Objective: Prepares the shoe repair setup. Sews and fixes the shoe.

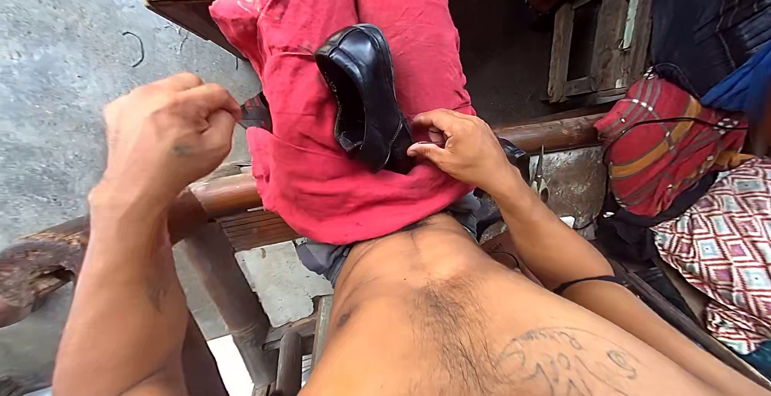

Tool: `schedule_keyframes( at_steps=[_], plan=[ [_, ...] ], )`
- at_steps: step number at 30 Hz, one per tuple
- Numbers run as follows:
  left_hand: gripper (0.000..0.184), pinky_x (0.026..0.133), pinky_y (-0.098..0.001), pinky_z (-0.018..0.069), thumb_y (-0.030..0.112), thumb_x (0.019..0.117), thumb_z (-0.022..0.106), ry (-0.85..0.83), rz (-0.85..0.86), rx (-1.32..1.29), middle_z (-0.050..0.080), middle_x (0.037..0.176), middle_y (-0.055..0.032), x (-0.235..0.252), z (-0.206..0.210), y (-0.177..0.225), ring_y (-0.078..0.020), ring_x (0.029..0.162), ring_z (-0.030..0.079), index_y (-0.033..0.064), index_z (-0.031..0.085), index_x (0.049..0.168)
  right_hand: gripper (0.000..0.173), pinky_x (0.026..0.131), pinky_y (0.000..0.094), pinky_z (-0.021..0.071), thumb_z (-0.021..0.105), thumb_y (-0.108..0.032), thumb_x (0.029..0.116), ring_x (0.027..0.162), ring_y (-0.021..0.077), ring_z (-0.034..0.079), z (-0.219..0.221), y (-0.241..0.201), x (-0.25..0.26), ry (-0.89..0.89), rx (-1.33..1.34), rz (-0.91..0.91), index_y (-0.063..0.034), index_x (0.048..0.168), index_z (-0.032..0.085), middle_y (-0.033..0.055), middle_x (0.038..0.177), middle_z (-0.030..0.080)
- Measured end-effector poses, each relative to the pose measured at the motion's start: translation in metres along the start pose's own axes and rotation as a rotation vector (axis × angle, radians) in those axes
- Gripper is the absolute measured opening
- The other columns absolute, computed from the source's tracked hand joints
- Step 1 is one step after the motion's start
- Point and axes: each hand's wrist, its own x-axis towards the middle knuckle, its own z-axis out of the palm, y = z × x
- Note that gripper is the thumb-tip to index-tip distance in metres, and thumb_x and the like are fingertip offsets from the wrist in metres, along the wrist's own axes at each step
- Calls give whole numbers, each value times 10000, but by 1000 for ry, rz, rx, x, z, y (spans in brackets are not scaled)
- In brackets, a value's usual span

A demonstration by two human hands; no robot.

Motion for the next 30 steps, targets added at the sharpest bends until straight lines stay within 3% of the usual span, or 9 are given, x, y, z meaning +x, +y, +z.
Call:
schedule_keyframes(
  at_steps=[2, 4, 7, 9, 11, 15, 18, 22, 30],
  plan=[
    [215, 796, -278, 535, 184, 942, 528, 10, 181, -647, 646, 1003, 45, 8, 8, -2, -98, 952, 627, 172, 655, 768, 354, 761, 469, 554, 644, -373, 1003, 829, 214, 676, -3, 0, 5, -14, -2, -16, -97, 1210, 723, 67, 1011, 735],
    [241, 1084, -420, 502, 253, 946, 608, -149, 352, -1332, 702, 1229, 35, 18, 22, 30, -196, 1238, 619, 245, 707, 726, 284, 857, 458, 572, 595, -310, 1034, 959, 197, 712, -4, -1, 3, -22, 52, -4, -116, 1175, 748, 62, 1073, 744],
    [237, 923, -435, 592, 261, 950, 612, -225, 434, -1713, 745, 842, 54, 40, 33, 67, -146, 886, 734, 218, 705, 736, 208, 700, 220, 544, 577, -163, 1028, 832, 45, 624, -14, 2, 3, 35, 491, -27, -64, 1034, 760, 68, 1226, 653],
    [216, 712, -290, 580, 188, 981, 547, -179, 309, -1486, 713, 823, 63, 52, 34, 68, -75, 759, 677, 201, 700, 830, 252, 541, 196, 504, 472, -108, 1048, 672, 10, 606, -18, 1, 2, 80, 1003, -66, -29, 982, 702, 85, 1334, 662],
    [179, 663, -214, 535, 108, 949, 515, -91, 199, -1013, 700, 882, 63, 58, 34, 71, -18, 748, 633, 147, 686, 917, 221, 476, 194, 494, 448, -141, 1094, 554, 9, 583, -18, -3, 3, 189, 1111, -40, -62, 1023, 642, 51, 1065, 749],
    [252, 818, -439, 561, 140, 1003, 504, -90, 333, -217, 720, 1033, -126, 59, 31, 89, -225, 923, 695, 30, 704, 1109, 477, 657, 432, 525, 744, -471, 915, 720, 183, 606, -7, -12, 14, 184, 148, 176, -77, 1181, 695, 54, 889, 668],
    [297, 797, -570, 542, 135, 1073, 448, -105, 478, 82, 688, 998, -223, 51, 27, 88, -415, 940, 690, -23, 669, 1192, 585, 624, 476, 487, 700, -690, 835, 759, 220, 628, 3, -19, 21, 121, -72, 226, -123, 981, 720, 44, 912, 661],
    [246, 592, -510, 486, 108, 1053, 439, -92, 509, 207, 587, 799, -184, 28, 23, 81, -388, 715, 633, -23, 642, 1098, 569, 629, 476, 480, 683, -685, 856, 769, 221, 633, 4, -21, 30, 21, -94, 267, -121, 930, 681, 42, 900, 652],
    [288, 636, -538, 525, 179, 1057, 480, -108, 421, 4, 685, 842, -187, 17, 8, 60, -367, 769, 694, 12, 713, 1083, 521, 659, 468, 484, 670, -631, 902, 774, 212, 625, 0, -17, 34, -68, -49, 182, -111, 924, 680, 42, 874, 629]
  ],
)
